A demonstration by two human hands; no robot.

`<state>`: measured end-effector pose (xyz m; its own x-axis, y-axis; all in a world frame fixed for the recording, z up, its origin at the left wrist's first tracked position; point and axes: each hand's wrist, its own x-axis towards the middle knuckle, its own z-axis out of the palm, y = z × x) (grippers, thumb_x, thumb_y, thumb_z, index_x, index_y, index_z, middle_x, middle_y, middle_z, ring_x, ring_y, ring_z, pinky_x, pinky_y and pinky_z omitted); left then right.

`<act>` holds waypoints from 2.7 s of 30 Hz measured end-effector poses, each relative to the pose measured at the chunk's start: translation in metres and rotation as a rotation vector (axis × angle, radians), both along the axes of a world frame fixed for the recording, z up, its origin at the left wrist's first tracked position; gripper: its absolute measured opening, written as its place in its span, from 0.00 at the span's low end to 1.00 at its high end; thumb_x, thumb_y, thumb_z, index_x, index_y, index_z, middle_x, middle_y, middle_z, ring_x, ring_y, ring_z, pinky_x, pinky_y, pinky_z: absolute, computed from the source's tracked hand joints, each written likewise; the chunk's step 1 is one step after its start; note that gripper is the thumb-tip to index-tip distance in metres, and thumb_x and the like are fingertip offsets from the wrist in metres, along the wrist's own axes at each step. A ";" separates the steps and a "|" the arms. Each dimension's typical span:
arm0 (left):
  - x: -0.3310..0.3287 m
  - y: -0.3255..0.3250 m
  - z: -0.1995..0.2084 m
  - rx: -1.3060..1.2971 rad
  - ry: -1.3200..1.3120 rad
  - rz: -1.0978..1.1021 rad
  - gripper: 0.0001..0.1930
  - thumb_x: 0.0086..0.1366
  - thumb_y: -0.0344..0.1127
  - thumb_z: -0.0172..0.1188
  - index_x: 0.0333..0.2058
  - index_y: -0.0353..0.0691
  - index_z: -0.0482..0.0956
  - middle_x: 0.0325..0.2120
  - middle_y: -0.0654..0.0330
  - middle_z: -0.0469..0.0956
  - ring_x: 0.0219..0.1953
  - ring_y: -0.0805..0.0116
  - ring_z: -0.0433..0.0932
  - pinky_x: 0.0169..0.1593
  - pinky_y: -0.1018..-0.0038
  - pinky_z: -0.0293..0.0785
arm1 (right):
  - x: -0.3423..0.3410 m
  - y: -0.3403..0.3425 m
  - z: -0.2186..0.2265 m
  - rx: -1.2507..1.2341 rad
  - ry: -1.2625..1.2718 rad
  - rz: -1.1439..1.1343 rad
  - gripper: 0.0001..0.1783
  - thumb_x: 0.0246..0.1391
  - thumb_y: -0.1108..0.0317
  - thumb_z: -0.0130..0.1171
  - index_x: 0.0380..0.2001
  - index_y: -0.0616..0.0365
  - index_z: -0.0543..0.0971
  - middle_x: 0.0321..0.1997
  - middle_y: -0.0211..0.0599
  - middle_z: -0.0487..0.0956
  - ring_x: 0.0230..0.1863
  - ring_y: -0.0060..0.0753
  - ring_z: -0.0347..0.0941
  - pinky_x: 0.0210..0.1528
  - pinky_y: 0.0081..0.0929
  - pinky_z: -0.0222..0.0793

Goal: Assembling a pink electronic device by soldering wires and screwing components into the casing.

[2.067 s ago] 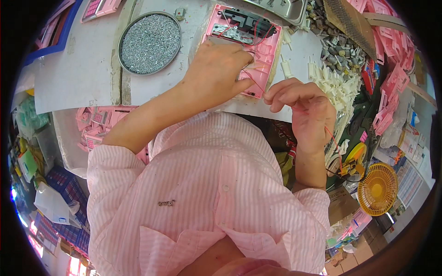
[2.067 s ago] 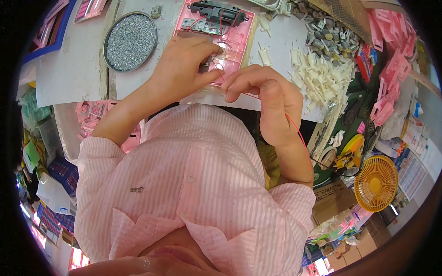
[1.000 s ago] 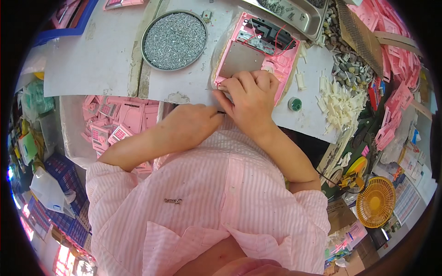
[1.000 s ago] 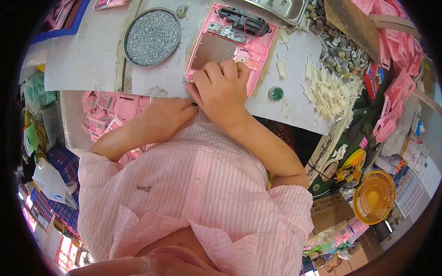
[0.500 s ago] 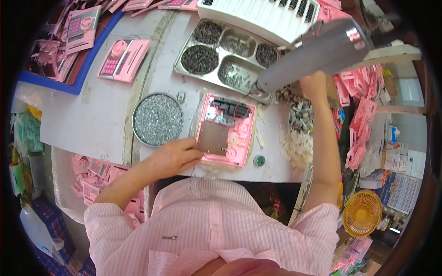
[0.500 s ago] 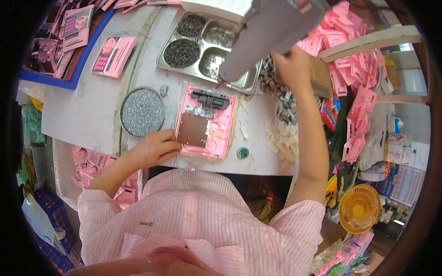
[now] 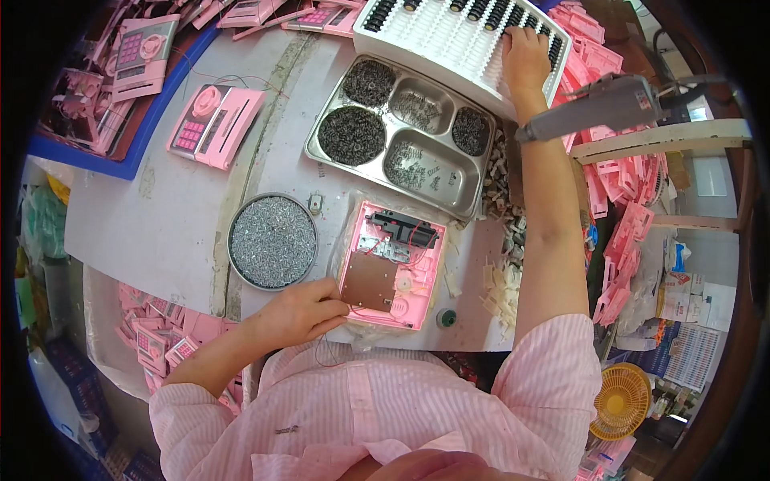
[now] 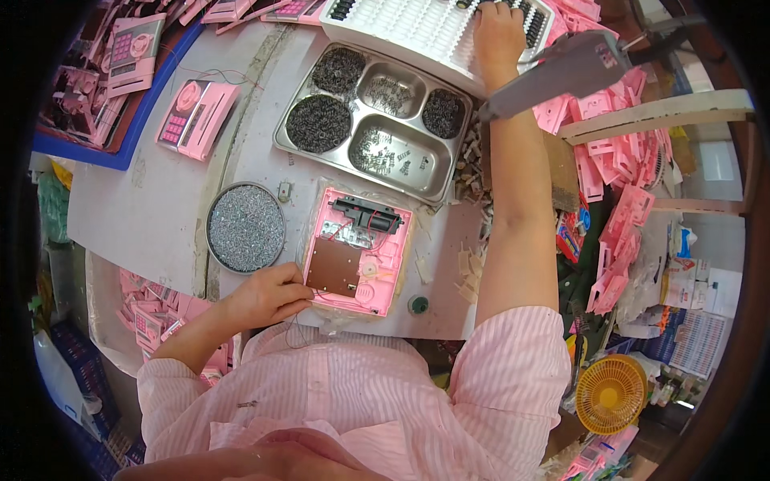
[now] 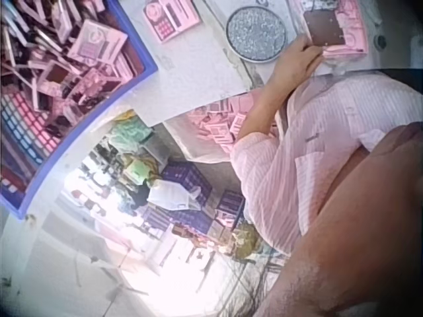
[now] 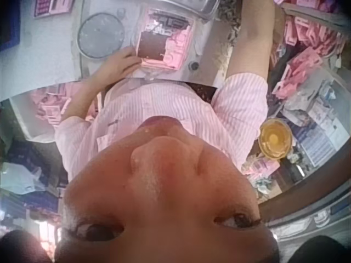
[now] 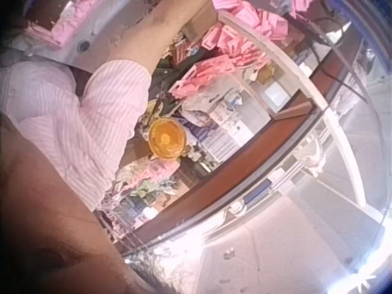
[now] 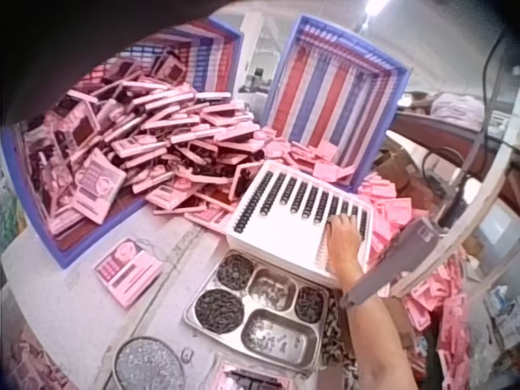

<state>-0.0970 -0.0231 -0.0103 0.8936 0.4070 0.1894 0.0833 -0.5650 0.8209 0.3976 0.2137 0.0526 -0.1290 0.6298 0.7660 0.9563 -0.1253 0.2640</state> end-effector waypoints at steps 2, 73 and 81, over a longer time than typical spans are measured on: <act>0.001 0.000 0.000 0.001 -0.005 -0.007 0.07 0.59 0.31 0.67 0.37 0.40 0.81 0.31 0.57 0.72 0.30 0.58 0.77 0.33 0.66 0.75 | 0.017 0.008 0.004 -0.014 -0.019 0.027 0.07 0.57 0.62 0.62 0.36 0.50 0.82 0.40 0.34 0.82 0.45 0.47 0.73 0.46 0.42 0.74; 0.206 0.105 0.071 0.628 -0.119 0.134 0.07 0.56 0.33 0.62 0.28 0.34 0.80 0.24 0.46 0.80 0.30 0.48 0.81 0.39 0.55 0.77 | -0.163 -0.406 -0.015 -0.359 1.159 0.142 0.15 0.46 0.78 0.69 0.41 0.64 0.83 0.37 0.37 0.81 0.35 0.27 0.74 0.40 0.23 0.69; 0.074 -0.019 0.045 -0.691 -0.115 0.104 0.13 0.73 0.31 0.56 0.52 0.35 0.80 0.36 0.66 0.79 0.34 0.82 0.75 0.35 0.83 0.70 | -0.202 -0.396 -0.008 -0.404 1.170 0.625 0.19 0.40 0.78 0.74 0.40 0.64 0.84 0.35 0.40 0.83 0.32 0.34 0.77 0.33 0.26 0.71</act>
